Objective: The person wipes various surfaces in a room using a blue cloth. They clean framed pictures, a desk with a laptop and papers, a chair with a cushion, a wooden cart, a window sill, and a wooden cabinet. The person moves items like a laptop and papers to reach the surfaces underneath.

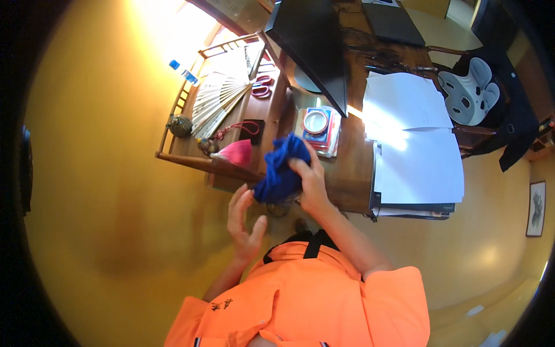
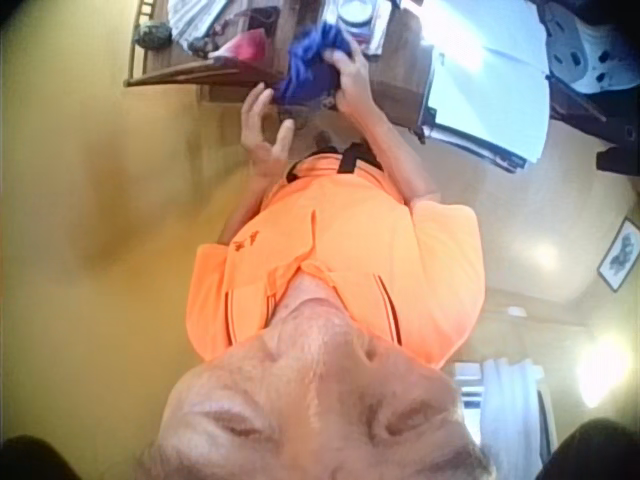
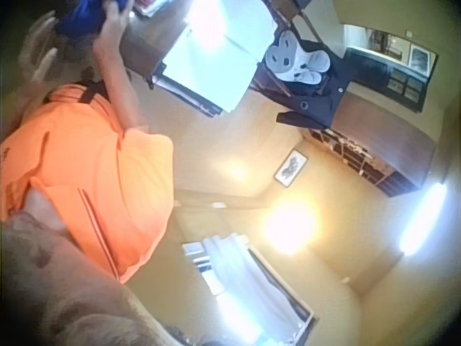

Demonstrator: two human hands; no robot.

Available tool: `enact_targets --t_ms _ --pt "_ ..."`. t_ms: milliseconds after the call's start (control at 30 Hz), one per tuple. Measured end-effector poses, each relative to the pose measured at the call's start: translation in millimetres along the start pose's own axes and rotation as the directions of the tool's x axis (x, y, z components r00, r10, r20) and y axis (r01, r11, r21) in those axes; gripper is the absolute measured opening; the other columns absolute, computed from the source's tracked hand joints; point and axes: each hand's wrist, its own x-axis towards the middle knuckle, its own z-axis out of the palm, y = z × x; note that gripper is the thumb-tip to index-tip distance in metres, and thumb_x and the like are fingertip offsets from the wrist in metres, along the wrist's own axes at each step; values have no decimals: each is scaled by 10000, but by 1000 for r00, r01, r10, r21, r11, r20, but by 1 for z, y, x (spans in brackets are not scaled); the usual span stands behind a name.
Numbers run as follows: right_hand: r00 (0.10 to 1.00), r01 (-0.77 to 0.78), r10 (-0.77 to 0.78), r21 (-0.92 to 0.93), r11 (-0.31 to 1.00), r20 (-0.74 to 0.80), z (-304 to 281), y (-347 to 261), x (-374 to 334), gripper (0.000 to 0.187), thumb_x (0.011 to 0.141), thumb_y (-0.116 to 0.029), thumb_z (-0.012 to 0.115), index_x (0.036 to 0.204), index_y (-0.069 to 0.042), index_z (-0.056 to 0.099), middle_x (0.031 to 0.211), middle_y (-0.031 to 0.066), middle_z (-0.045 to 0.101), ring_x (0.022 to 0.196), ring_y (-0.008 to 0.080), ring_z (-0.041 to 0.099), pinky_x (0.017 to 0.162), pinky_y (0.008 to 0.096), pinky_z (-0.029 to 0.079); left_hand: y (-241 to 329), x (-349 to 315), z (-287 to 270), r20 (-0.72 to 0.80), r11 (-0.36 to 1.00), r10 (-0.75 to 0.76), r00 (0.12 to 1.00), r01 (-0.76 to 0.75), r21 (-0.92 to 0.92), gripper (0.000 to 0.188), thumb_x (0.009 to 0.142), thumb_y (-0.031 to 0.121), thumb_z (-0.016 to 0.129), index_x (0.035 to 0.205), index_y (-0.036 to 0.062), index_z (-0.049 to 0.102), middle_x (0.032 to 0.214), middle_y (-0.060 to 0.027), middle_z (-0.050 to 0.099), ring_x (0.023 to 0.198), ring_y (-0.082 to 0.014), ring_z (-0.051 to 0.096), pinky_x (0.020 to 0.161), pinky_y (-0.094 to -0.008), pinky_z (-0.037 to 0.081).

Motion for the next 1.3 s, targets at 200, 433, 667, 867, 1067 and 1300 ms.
enact_targets --t_ms 200,433,667,867,1067,1300 --pt "933 335 -361 -366 868 -1 30 1 123 616 848 -106 685 1389 -22 404 1144 104 600 1026 173 602 925 318 486 -35 -10 -7 3 974 -224 975 224 -43 300 798 -9 627 1095 18 661 1212 -137 617 1087 -273 601 930 -344 468" --pt "907 236 -405 -935 264 115 60 3 189 786 729 -410 742 1346 -19 453 1174 274 617 1106 381 606 943 412 469 -74 6 -18 -127 971 -86 988 112 211 289 815 23 616 1102 6 645 1219 -155 597 1159 -332 549 998 -415 431" --pt "920 357 -96 -912 -202 381 72 21 244 496 821 -482 600 1126 -98 679 1023 203 692 999 382 651 811 466 528 -120 39 -20 -132 902 162 978 -92 422 183 819 36 603 1001 33 623 1018 -135 600 1004 -333 564 894 -431 418" --pt "752 488 33 -523 -699 658 45 51 279 359 750 -412 612 966 -152 730 946 139 716 813 286 703 665 435 541 -132 53 -16 -151 876 262 953 -169 451 136 788 6 586 914 54 596 934 -117 578 933 -314 556 832 -435 402" --pt "533 701 -2 -443 -559 846 59 64 267 366 696 -378 626 925 -106 711 914 144 702 822 282 686 794 490 500 -145 43 -26 -165 877 241 957 -142 459 134 786 7 586 910 57 594 933 -117 569 916 -321 548 824 -430 400" --pt "852 524 -26 -848 79 523 56 -5 280 439 724 -153 701 1147 -40 673 1076 148 708 987 246 669 899 326 502 -138 49 -27 -163 901 243 956 -160 403 144 790 16 603 925 65 617 955 -117 571 927 -317 549 835 -422 407"
